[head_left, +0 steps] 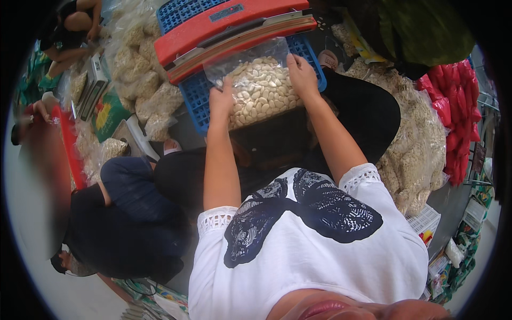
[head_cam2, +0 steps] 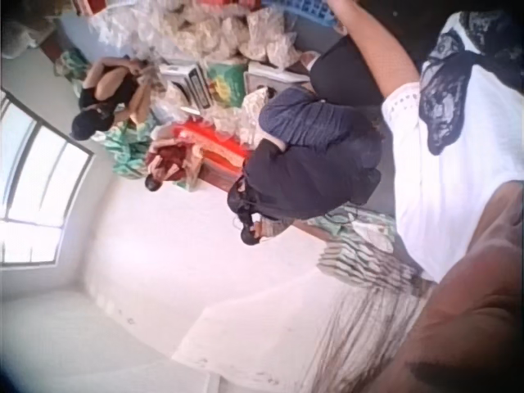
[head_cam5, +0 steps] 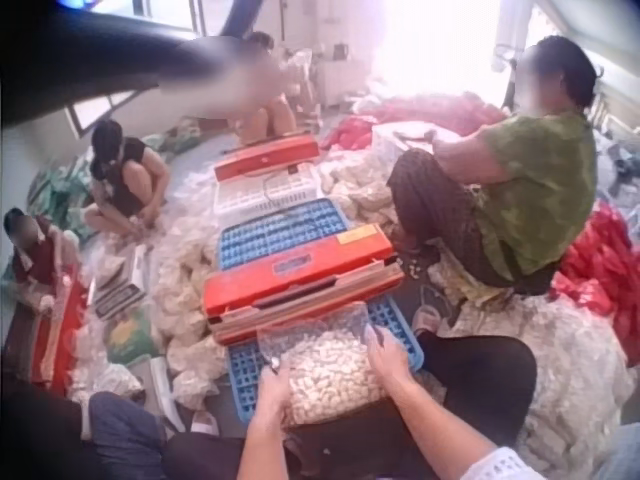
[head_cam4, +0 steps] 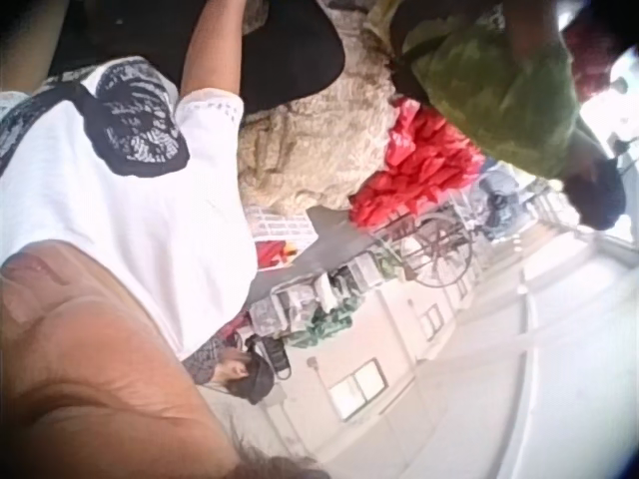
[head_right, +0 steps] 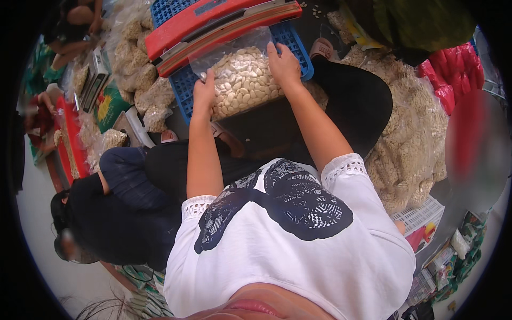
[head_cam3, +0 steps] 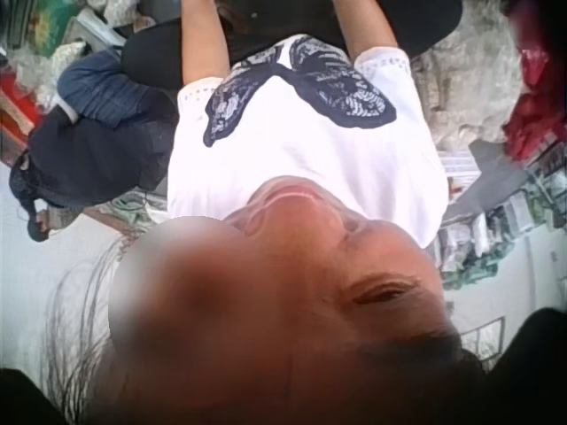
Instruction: The person uses a heat sealer to seal plastic bags filled with cashew nuts. They pick up bags from a blue crate, align the opening in the heat sealer, press down the arm to seal the bag, and then stack the finished bags on a large pile.
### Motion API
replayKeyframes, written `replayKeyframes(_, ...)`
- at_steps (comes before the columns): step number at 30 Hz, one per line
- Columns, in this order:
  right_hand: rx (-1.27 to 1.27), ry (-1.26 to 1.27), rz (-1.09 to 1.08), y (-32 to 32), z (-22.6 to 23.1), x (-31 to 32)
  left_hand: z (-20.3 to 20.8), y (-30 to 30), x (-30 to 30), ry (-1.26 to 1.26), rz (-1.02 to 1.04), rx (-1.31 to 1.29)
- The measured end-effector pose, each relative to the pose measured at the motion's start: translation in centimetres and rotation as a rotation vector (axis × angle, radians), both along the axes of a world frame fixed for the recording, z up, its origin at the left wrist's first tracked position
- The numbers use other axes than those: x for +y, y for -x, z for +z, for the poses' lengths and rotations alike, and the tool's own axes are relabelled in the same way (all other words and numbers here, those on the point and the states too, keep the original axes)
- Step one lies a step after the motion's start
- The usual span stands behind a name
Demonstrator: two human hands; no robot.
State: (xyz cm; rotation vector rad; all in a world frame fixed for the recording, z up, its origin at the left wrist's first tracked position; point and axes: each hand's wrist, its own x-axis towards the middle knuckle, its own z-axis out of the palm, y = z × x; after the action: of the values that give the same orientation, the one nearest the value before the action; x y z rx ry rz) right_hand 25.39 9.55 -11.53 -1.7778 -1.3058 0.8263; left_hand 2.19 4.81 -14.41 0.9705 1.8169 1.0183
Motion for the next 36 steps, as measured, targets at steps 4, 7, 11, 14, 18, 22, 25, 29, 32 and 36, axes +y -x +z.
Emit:
replayKeyframes(4, -0.187, 0.155, 0.108, 1.5, 2.7, -1.4, 1.7, -0.3, -0.8, 0.025, 0.078, -0.213)
replayKeyframes(7, -0.068, 0.065, 0.026, 1.2, 0.7, -1.3, 3.6, -1.9, -0.6, 0.101, -0.018, 0.090)
replayKeyframes(11, 0.276, -0.104, -0.059, -1.0, 4.5, -4.1, 7.7, -5.3, -1.7, -0.139, -0.092, -0.046)
replayKeyframes(14, 0.315, -0.333, -0.122, -4.2, 9.7, -7.8, 14.1, -8.9, -3.7, -0.178, -0.168, -0.217)
replayKeyframes(18, -0.022, -0.591, -0.249, -14.0, 16.9, -14.6, 19.7, -18.2, -6.3, -0.279, -0.438, -0.309)
replayKeyframes(22, -0.113, -0.393, -0.693, -24.9, 18.1, -23.9, 20.8, -28.8, -10.6, -0.217, -1.064, -0.307)
replayKeyframes(25, -0.167, -0.305, -0.986, -32.3, 18.8, -30.5, 18.1, -36.0, -15.1, -0.048, -1.384, -0.533)
replayKeyframes(29, -0.612, -0.429, -1.114, -42.7, 17.8, -34.9, 16.9, -43.0, -19.2, 0.441, -1.424, -0.995)
replayKeyframes(32, -0.865, -0.216, -1.122, -49.2, 16.2, -34.8, 18.3, -43.2, -18.1, 0.546, -1.458, -1.027)
replayKeyframes(36, -0.957, 0.256, -0.915, -52.1, 4.8, -28.2, 17.4, -35.6, -11.0, 0.437, -1.530, -0.807)
